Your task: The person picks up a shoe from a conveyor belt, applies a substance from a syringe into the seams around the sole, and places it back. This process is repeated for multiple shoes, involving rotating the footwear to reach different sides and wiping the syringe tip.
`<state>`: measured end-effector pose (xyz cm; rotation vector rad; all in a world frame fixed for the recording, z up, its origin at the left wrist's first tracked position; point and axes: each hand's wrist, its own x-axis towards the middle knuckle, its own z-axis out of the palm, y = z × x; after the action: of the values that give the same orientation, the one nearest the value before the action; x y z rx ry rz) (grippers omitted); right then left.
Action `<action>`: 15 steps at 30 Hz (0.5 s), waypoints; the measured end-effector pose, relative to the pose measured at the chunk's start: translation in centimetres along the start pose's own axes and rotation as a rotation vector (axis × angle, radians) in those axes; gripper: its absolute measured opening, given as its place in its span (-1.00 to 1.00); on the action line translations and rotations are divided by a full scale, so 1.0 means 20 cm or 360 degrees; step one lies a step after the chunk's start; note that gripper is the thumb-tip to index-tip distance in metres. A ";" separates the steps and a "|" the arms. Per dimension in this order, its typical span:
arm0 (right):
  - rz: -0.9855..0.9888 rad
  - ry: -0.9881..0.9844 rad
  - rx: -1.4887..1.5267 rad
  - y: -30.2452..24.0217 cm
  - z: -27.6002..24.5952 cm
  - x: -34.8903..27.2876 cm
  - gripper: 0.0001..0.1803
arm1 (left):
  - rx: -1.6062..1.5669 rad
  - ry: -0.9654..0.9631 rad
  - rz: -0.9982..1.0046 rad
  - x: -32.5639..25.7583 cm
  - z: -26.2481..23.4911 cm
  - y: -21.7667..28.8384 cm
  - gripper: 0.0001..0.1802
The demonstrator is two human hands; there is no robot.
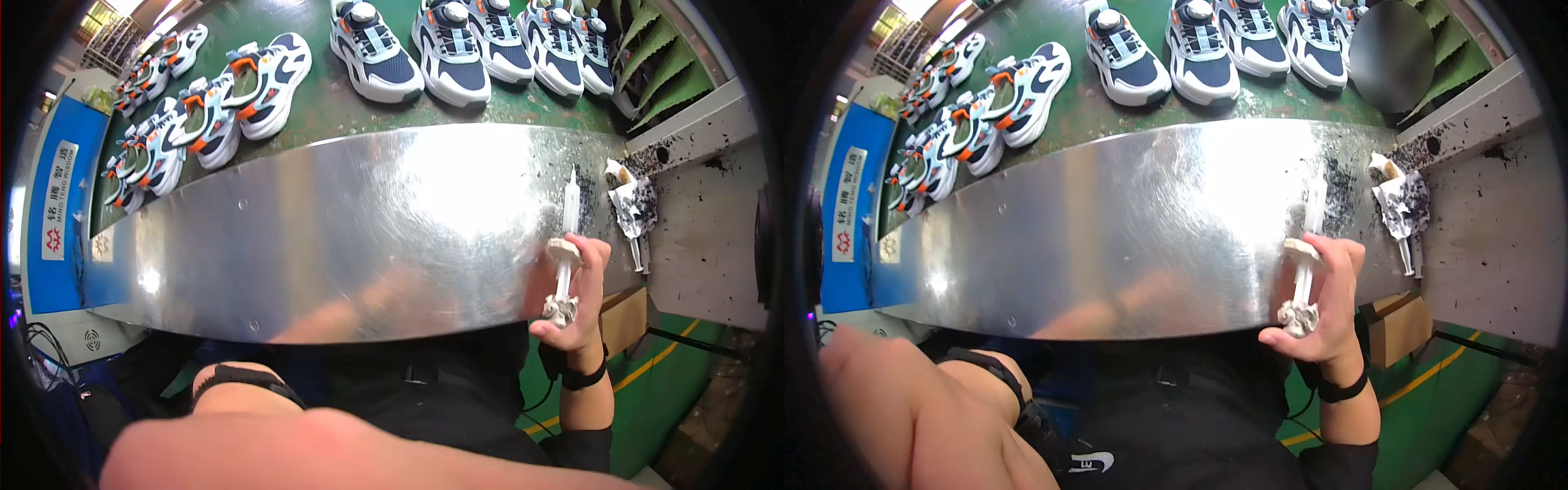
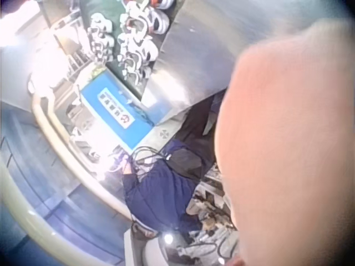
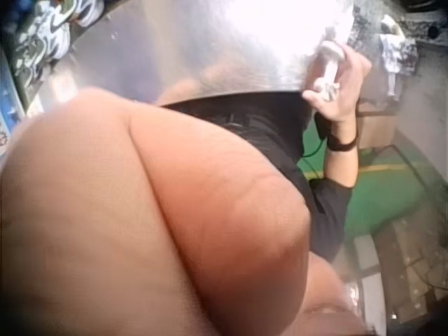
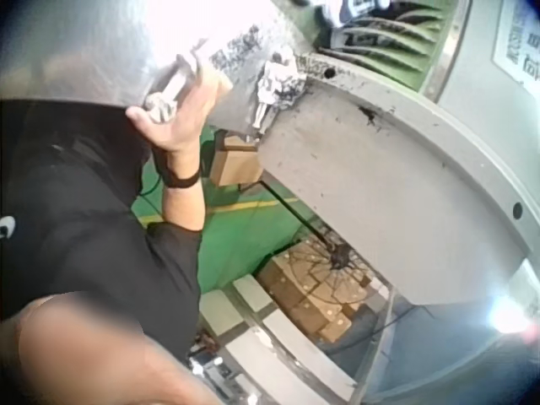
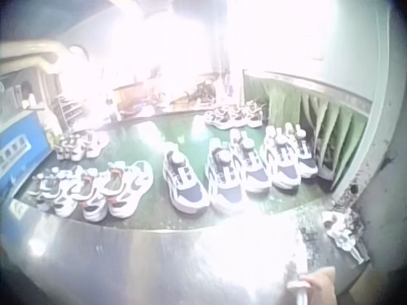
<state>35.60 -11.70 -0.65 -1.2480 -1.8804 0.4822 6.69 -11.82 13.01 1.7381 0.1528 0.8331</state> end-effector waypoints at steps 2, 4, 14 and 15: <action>0.0044 -0.0014 0.0020 0.00 0.00 0.00 0.08 | -0.0016 -0.0034 0.0026 -0.02 0.02 -0.02 -0.73; 0.0028 0.0002 0.0026 0.00 0.00 0.00 0.08 | -0.0034 -0.0084 0.0057 -0.02 0.04 -0.03 -0.73; 0.0070 -0.0008 0.0047 -0.01 0.01 -0.02 0.09 | -0.0180 -0.0163 0.0151 -0.06 0.11 -0.03 -0.72; 0.0027 -0.0009 0.0035 0.00 0.01 -0.01 0.10 | -0.0181 -0.0164 0.0170 -0.06 0.12 -0.03 -0.72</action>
<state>35.48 -11.83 -0.80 -1.2503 -1.8655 0.5145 7.48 -14.12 11.61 1.6888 -0.0561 0.8115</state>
